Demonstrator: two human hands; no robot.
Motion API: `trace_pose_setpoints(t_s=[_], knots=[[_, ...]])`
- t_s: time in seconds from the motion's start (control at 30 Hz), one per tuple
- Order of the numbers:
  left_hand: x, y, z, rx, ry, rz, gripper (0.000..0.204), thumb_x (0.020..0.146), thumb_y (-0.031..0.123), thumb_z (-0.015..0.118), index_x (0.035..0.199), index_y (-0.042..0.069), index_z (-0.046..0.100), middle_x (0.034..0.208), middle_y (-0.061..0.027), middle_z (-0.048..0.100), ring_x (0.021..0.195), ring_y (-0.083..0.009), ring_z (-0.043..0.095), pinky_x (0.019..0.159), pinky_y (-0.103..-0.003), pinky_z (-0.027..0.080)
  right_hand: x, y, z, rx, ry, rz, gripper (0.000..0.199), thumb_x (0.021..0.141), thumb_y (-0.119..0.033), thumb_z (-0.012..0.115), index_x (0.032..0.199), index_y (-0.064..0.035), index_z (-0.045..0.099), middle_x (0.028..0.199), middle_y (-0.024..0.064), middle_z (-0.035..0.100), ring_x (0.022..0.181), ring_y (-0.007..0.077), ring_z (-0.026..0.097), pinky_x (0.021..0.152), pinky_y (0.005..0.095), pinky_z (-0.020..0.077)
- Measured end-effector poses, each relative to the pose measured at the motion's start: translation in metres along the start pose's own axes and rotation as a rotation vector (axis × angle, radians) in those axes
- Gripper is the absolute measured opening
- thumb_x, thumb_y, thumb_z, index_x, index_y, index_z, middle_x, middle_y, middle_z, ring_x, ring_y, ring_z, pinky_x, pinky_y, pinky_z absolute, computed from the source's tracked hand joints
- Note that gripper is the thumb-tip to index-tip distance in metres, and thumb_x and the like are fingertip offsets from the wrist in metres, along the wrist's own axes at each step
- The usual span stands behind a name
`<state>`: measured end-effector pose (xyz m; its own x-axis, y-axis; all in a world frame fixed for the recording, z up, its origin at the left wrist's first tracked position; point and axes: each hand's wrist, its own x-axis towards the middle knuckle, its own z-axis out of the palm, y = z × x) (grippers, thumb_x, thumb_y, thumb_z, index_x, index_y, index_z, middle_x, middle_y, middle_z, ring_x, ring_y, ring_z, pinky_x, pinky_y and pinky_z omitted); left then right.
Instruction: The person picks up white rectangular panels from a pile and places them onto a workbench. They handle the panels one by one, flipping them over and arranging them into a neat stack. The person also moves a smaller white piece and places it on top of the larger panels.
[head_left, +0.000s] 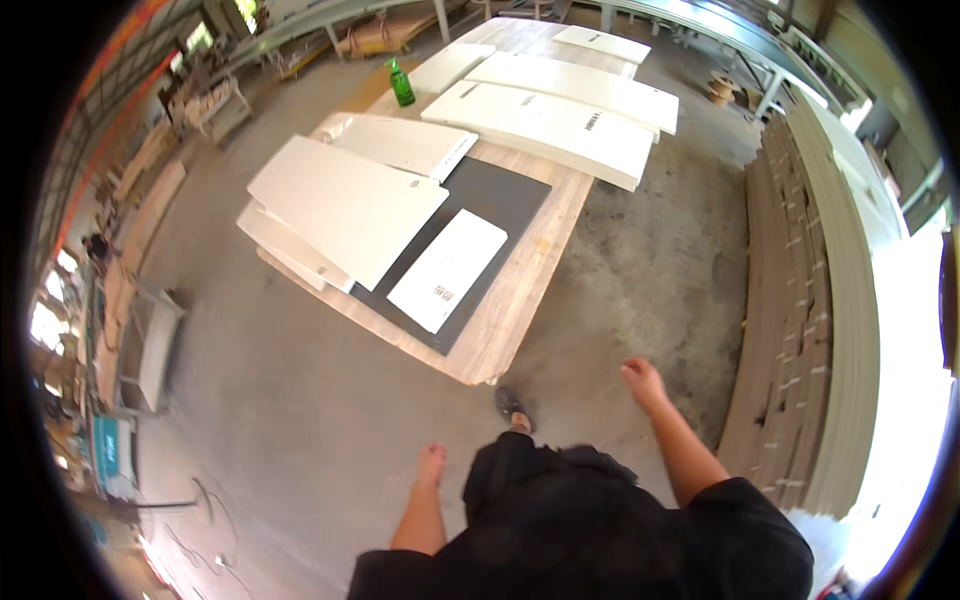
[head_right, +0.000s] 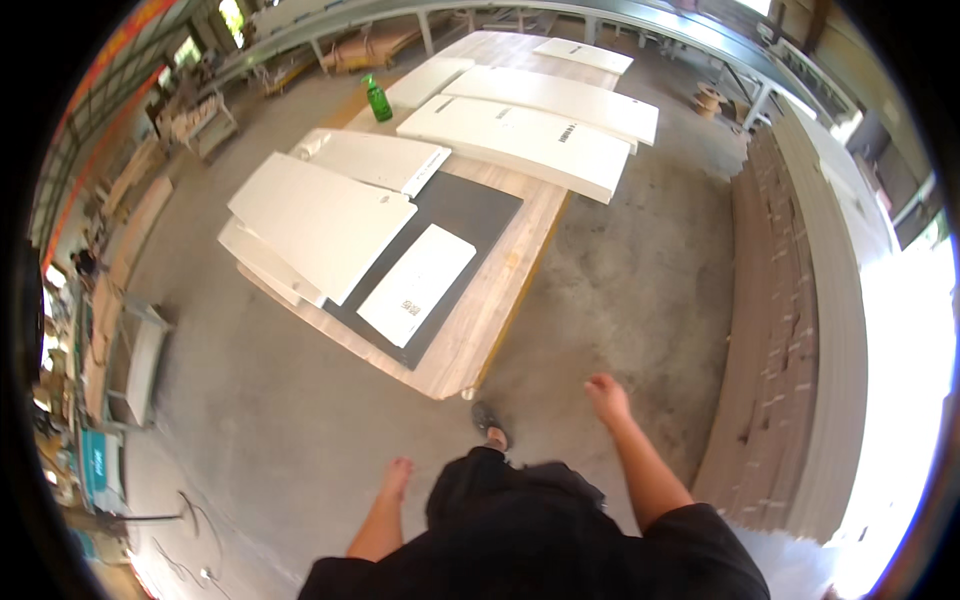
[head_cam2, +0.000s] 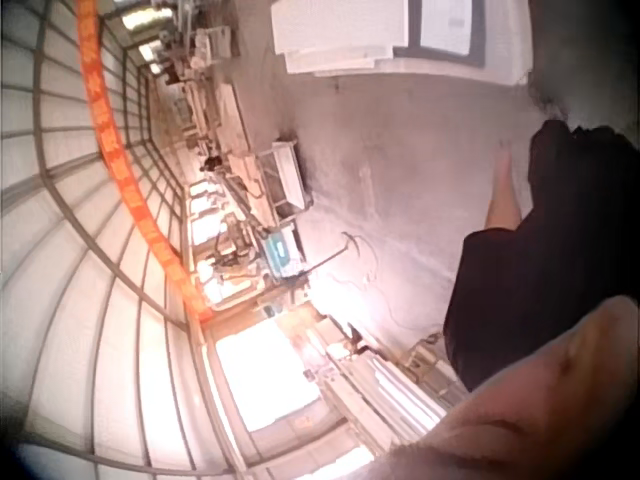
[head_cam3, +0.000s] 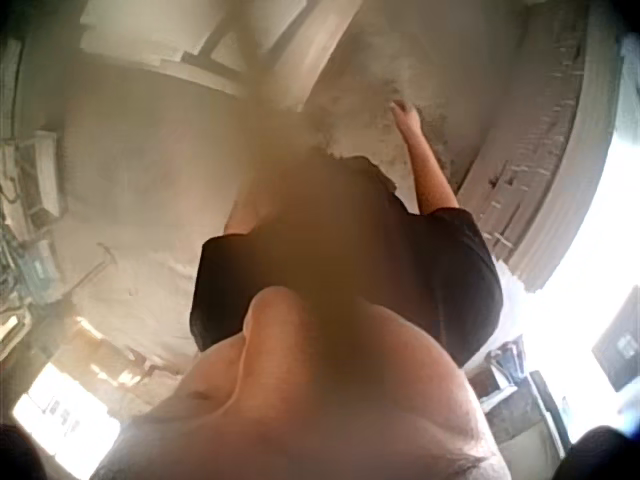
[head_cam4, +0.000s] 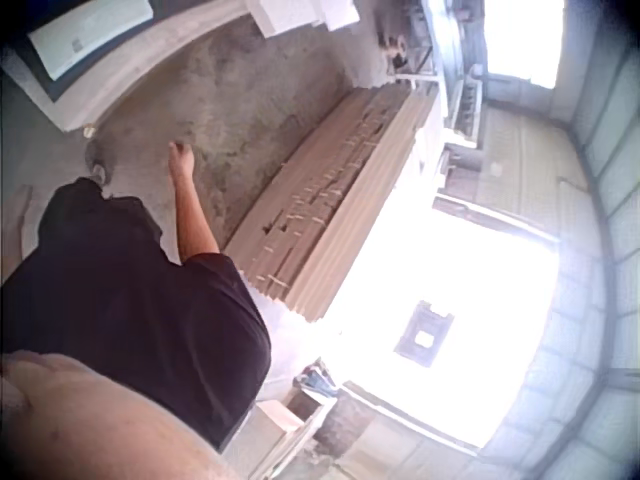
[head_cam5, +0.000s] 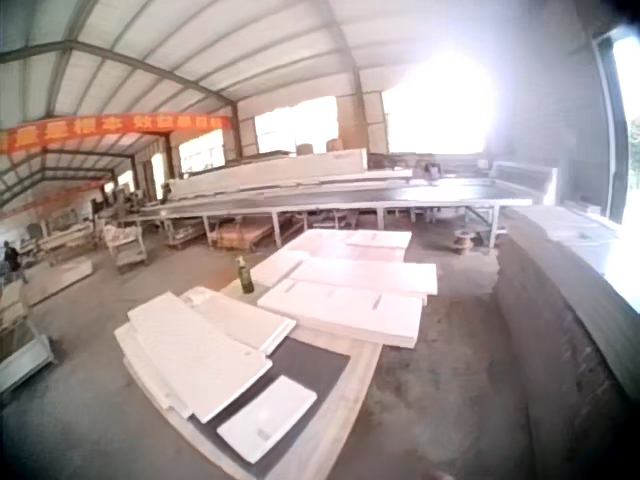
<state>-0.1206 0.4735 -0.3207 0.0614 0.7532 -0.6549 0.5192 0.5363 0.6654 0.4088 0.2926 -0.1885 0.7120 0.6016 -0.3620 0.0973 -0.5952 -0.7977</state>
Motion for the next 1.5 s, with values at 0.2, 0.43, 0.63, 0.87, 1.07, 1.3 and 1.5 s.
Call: trace_pose_setpoints(t_s=[0.2, 0.43, 0.63, 0.87, 1.07, 1.3, 1.5], knots=[[0.068, 0.139, -0.014, 0.386, 0.071, 0.039, 0.044, 0.096, 0.035, 0.058, 0.12, -0.002, 0.065, 0.116, -0.0229, 0.069, 0.11, -0.0336, 0.065, 0.093, -0.042, 0.051, 0.114, -0.114, 0.066, -0.405, -0.533, -0.225, 0.05, 0.091, -0.038, 0.068, 0.126, -0.0032, 0.063, 0.123, 0.0199, 0.067, 0.119, 0.0325, 0.062, 0.099, 0.0406, 0.0491], [0.103, 0.281, -0.01, 0.11, 0.135, 0.12, 0.041, 0.098, 0.035, 0.061, 0.118, -0.001, 0.066, 0.113, -0.017, 0.07, 0.107, -0.0278, 0.065, 0.095, -0.038, 0.049, 0.317, -0.2, 0.167, -0.434, -0.456, -0.588, 0.062, 0.09, -0.039, 0.068, 0.137, -0.0011, 0.054, 0.134, 0.0233, 0.059, 0.12, 0.0359, 0.06, 0.101, 0.0432, 0.0475], [0.146, 0.301, 0.005, 0.082, 0.268, -0.014, 0.045, 0.098, 0.032, 0.061, 0.125, -0.003, 0.059, 0.117, -0.0172, 0.067, 0.107, -0.0273, 0.064, 0.095, -0.037, 0.049, 0.374, -0.257, 0.258, -0.248, -0.374, -0.339, 0.077, 0.085, -0.036, 0.07, 0.147, -0.0018, 0.04, 0.141, 0.0249, 0.053, 0.133, 0.0396, 0.048, 0.11, 0.0456, 0.0406], [0.211, 0.284, -0.001, -0.11, 0.323, -0.023, 0.055, 0.092, 0.036, 0.071, 0.12, -0.008, 0.055, 0.108, -0.0186, 0.066, 0.099, -0.027, 0.064, 0.086, -0.038, 0.051, 0.298, -0.216, 0.266, -0.321, -0.285, -0.504, 0.069, 0.078, -0.026, 0.076, 0.138, -0.0065, 0.048, 0.13, 0.0188, 0.059, 0.124, 0.0386, 0.053, 0.102, 0.0454, 0.0451], [0.206, 0.252, -0.06, -0.161, -0.107, -0.239, 0.064, 0.091, 0.038, 0.072, 0.136, 0.001, 0.048, 0.125, -0.0163, 0.062, 0.11, -0.0281, 0.062, 0.091, -0.043, 0.051, 0.216, -0.182, 0.262, -0.057, -0.147, 0.236, 0.064, 0.083, -0.032, 0.08, 0.131, 0.0003, 0.052, 0.116, 0.0176, 0.066, 0.104, 0.0277, 0.064, 0.091, 0.0377, 0.0519], [0.209, 0.282, -0.092, -0.131, -0.341, -0.139, 0.072, 0.089, 0.044, 0.072, 0.137, -0.005, 0.05, 0.13, -0.0197, 0.062, 0.119, -0.0276, 0.061, 0.097, -0.037, 0.05, 0.113, -0.191, 0.267, -0.054, -0.2, 0.47, 0.086, 0.079, -0.057, 0.076, 0.129, 0.0091, 0.054, 0.124, 0.0251, 0.064, 0.11, 0.0325, 0.066, 0.094, 0.0404, 0.0513], [0.194, 0.284, -0.108, 0.201, -0.636, -0.028, 0.069, 0.089, 0.048, 0.072, 0.129, -0.006, 0.057, 0.12, -0.0183, 0.068, 0.107, -0.0269, 0.067, 0.092, -0.038, 0.053, -0.055, -0.113, 0.272, 0.259, 0.043, 0.538, 0.078, 0.079, -0.055, 0.077, 0.124, 0.0068, 0.059, 0.115, 0.0216, 0.069, 0.102, 0.0289, 0.069, 0.088, 0.0394, 0.0531]])
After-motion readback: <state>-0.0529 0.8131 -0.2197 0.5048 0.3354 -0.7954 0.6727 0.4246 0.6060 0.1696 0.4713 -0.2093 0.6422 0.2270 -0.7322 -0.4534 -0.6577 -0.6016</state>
